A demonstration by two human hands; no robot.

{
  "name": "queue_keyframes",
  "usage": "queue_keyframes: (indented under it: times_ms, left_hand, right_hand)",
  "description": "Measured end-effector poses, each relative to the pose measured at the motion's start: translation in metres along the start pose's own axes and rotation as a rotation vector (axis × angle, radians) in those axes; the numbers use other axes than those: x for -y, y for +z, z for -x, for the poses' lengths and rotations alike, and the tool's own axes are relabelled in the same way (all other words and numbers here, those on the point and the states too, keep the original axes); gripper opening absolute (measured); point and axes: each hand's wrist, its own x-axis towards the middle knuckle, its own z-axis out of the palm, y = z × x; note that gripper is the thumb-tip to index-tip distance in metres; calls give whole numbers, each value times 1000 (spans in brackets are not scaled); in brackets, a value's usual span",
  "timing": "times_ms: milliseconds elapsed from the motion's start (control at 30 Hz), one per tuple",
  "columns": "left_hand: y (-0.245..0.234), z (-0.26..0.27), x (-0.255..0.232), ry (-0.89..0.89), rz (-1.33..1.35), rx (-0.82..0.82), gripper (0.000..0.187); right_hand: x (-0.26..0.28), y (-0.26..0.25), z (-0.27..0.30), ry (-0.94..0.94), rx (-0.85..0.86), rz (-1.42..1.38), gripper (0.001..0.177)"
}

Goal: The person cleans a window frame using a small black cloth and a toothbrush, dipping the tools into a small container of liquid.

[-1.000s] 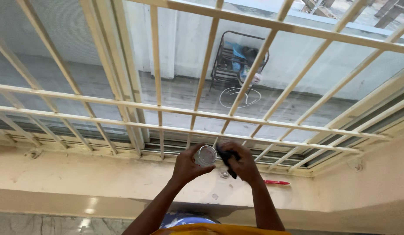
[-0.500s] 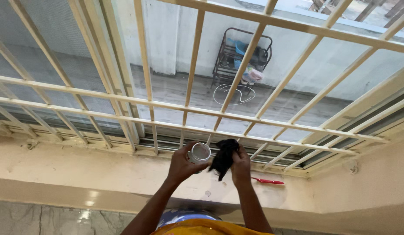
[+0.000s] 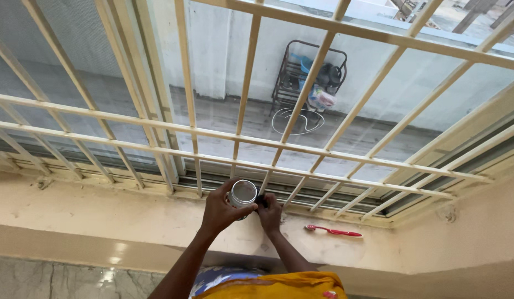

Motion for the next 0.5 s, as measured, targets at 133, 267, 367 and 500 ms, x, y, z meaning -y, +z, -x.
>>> queue_keyframes:
  times_ms: [133, 267, 367, 500]
  left_hand:
    - [-2, 4, -2, -115, 151, 61, 74]
    - [2, -3, 9, 145, 0, 4, 75]
    - [2, 0, 9, 170, 31, 11, 76]
    - [2, -1, 0, -19, 82, 85, 74]
  right_hand:
    - [3, 8, -12, -18, -96, -144, 15]
    - [46, 3, -60, -157, -128, -245, 22]
    - [46, 10, -56, -91, -184, -371, 28]
    - [-4, 7, -6, -20, -30, 28, 28]
